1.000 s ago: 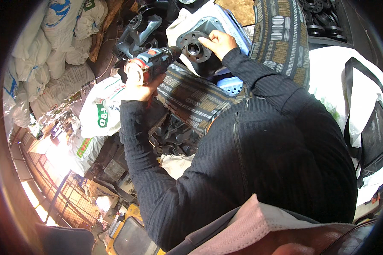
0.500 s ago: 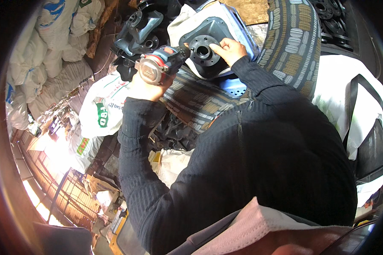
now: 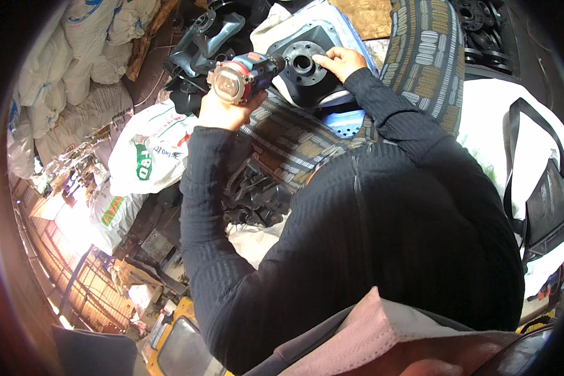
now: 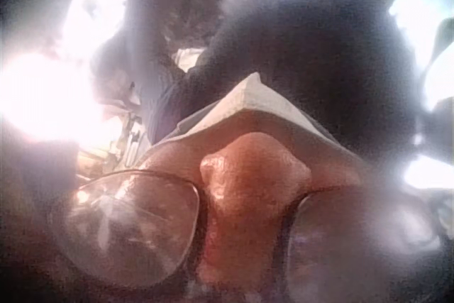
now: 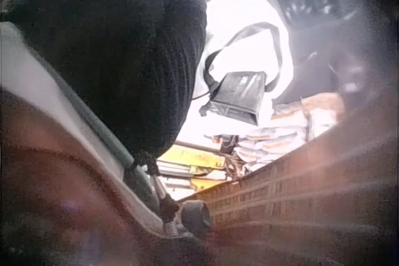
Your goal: The person uses a cordless drill to fasten screws into a white plastic housing component. They repeatedly insert screws and tighten them while holding the part steady with the other hand.
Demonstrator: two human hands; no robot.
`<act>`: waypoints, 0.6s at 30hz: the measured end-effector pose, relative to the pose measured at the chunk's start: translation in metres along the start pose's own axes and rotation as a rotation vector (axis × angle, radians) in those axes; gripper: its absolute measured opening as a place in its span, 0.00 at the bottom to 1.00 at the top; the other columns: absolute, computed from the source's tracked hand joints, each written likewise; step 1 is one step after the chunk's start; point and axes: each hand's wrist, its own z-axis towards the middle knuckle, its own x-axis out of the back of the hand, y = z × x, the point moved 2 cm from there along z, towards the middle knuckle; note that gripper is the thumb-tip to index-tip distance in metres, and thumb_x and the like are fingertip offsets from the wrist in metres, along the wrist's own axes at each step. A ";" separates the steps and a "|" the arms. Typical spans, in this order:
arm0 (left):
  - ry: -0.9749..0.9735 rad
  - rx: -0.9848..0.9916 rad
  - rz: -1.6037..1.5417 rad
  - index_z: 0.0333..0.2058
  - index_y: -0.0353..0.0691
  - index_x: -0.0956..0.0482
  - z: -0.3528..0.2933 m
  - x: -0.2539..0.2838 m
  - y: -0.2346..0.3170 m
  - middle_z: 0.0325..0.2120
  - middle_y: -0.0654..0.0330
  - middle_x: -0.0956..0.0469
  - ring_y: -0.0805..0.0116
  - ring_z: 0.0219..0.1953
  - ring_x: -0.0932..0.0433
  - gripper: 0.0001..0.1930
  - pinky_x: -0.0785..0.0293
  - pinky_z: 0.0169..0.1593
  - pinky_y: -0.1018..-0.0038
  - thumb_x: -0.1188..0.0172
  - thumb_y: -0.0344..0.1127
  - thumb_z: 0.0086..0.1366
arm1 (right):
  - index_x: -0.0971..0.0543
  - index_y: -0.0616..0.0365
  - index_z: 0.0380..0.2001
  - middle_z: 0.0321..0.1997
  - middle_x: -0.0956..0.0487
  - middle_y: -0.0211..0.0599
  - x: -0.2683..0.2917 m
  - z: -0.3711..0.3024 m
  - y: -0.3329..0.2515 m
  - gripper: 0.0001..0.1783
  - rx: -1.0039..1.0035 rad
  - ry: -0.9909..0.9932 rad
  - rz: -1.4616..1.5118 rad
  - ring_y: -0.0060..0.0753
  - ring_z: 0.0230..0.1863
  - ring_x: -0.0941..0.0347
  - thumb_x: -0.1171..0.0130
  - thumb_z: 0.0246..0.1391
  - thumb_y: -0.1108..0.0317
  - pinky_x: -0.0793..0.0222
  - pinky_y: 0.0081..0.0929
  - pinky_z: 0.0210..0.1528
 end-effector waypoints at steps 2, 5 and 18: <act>0.106 -0.165 0.146 0.50 0.40 0.28 -0.020 0.005 0.006 0.44 0.52 0.23 0.58 0.46 0.23 0.31 0.28 0.50 0.68 0.29 0.46 0.49 | 0.20 0.55 0.29 0.16 0.33 0.19 0.005 -0.002 0.008 0.18 -0.081 0.091 0.366 0.12 0.18 0.40 0.35 0.49 0.50 0.46 0.17 0.19; 0.165 -0.234 0.056 0.45 0.41 0.23 -0.065 0.000 0.019 0.39 0.55 0.21 0.56 0.42 0.22 0.22 0.28 0.47 0.64 0.33 0.44 0.52 | 0.24 0.58 0.48 0.34 0.23 0.30 0.022 -0.012 0.035 0.16 -0.414 -0.122 1.098 0.24 0.31 0.24 0.49 0.61 0.64 0.28 0.19 0.26; 0.120 -0.450 0.036 0.38 0.43 0.21 -0.117 -0.042 0.046 0.32 0.58 0.21 0.58 0.34 0.21 0.17 0.25 0.38 0.64 0.32 0.39 0.48 | 0.34 0.69 0.55 0.58 0.31 0.54 0.014 -0.056 -0.011 0.24 -0.275 -0.790 1.853 0.53 0.63 0.38 0.64 0.64 0.62 0.43 0.53 0.64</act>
